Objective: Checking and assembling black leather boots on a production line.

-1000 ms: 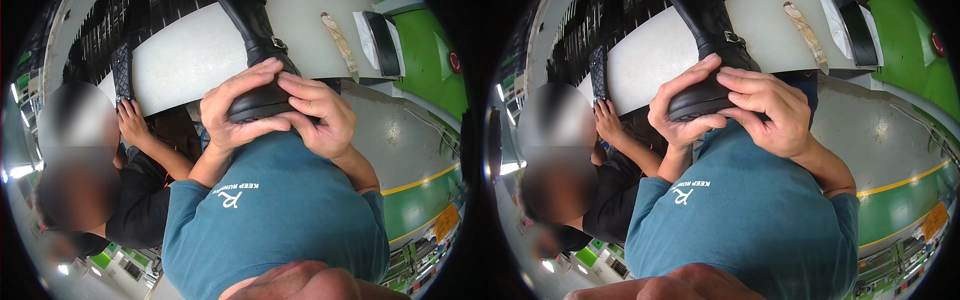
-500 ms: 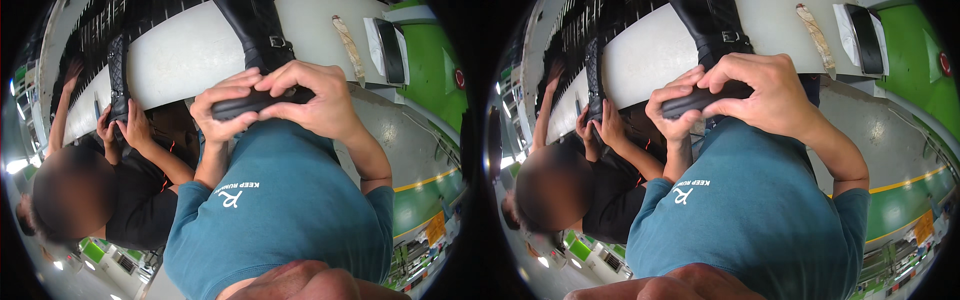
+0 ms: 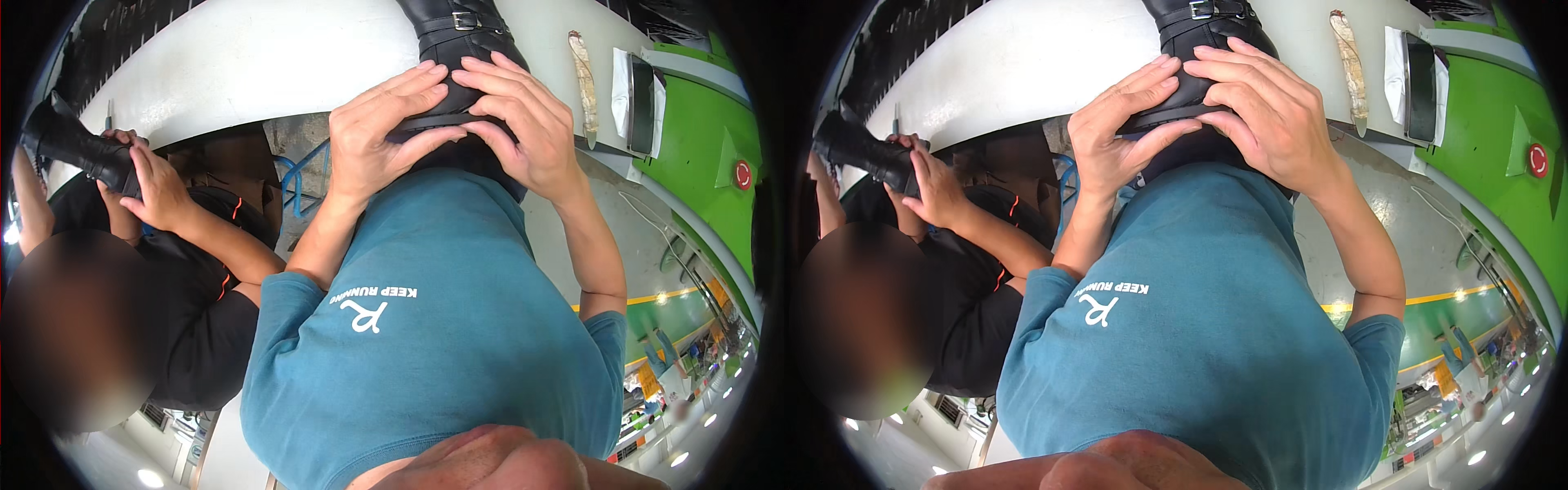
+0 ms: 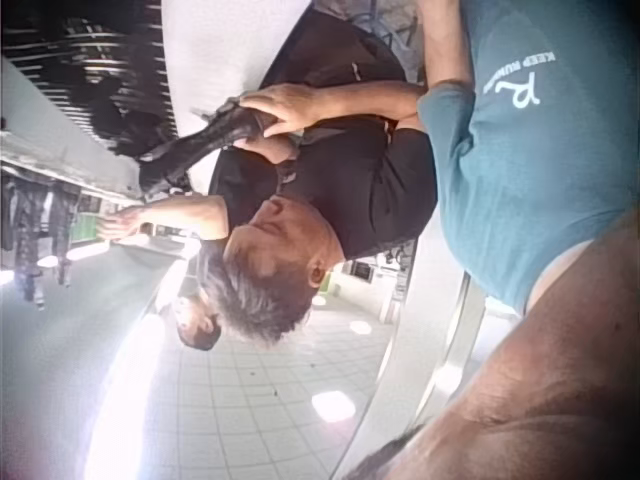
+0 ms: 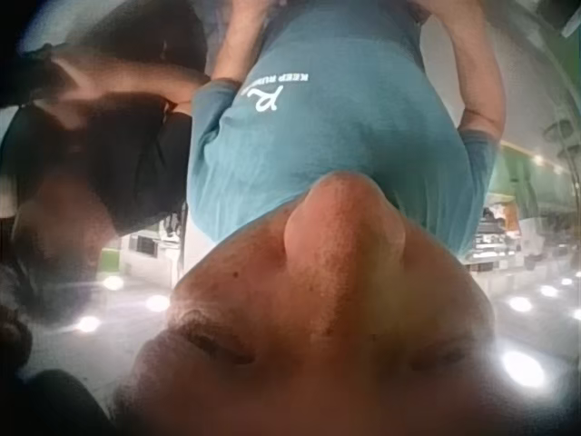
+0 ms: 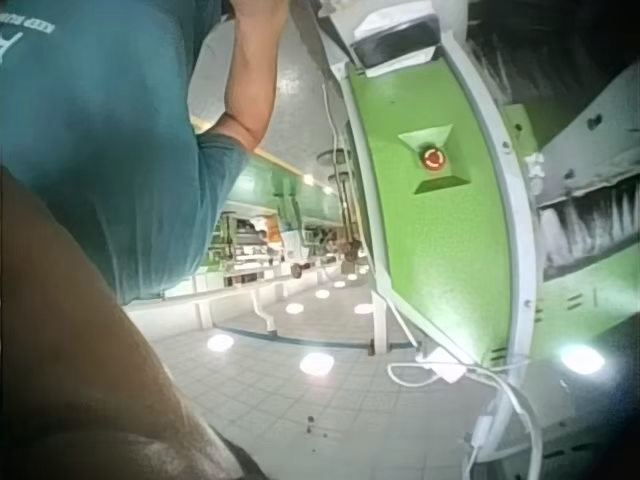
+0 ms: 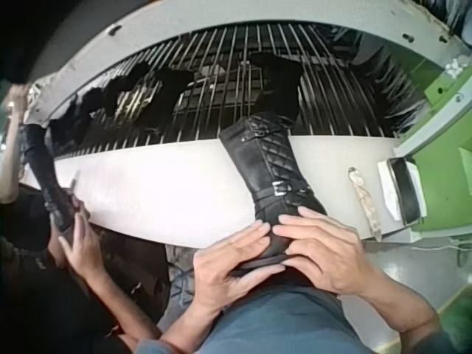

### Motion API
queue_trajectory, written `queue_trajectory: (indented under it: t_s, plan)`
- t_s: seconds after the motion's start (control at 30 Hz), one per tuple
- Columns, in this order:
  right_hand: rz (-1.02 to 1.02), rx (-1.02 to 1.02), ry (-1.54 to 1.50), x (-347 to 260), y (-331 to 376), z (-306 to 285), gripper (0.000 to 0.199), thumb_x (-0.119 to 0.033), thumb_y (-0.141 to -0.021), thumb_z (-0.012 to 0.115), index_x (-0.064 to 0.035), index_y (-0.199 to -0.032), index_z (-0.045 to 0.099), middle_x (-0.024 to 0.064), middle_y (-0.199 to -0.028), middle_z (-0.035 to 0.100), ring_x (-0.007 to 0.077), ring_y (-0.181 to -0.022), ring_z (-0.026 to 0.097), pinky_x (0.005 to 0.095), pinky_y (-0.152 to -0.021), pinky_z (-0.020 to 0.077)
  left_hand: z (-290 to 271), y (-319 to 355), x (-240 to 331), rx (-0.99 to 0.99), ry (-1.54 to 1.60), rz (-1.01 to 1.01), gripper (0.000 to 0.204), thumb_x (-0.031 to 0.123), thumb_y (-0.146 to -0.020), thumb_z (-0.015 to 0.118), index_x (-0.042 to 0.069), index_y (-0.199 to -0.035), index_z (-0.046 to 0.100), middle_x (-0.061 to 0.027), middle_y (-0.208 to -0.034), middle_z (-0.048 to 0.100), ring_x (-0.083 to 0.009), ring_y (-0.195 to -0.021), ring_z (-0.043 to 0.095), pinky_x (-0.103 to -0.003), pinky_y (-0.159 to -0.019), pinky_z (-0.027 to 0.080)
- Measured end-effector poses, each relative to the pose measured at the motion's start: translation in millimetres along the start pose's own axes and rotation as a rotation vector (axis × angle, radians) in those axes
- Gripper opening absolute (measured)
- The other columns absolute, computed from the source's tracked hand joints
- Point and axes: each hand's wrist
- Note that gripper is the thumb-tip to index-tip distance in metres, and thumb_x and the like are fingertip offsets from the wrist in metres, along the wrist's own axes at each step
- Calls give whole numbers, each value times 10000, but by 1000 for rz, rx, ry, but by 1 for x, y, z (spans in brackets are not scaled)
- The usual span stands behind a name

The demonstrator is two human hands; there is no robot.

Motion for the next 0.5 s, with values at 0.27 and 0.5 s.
queue_trajectory:
  t_s: [0.27,0.5]
  plan:
    - [31,-150,-2,5,-20,-18,262,-92,-830,914,-31,-962,695,96,-1211,825,315,-1159,806,460,-1045,664,6,-2,1,60,-7,-45,374,120,-726,1033,-10,-1037,872,-181,-1177,860,-350,-1175,827,-405,-1005,674]
    - [189,-95,-221,36,-18,-21,268,-118,-827,956,-30,-1011,782,87,-1155,853,242,-1062,835,365,-909,661,13,3,0,113,40,-62,348,70,-721,1016,-12,-1024,865,-197,-1170,859,-356,-1162,832,-408,-1014,664]
Point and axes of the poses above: each hand's wrist, its own y-axis away from the middle knuckle, its own z-axis out of the palm, x = y × z
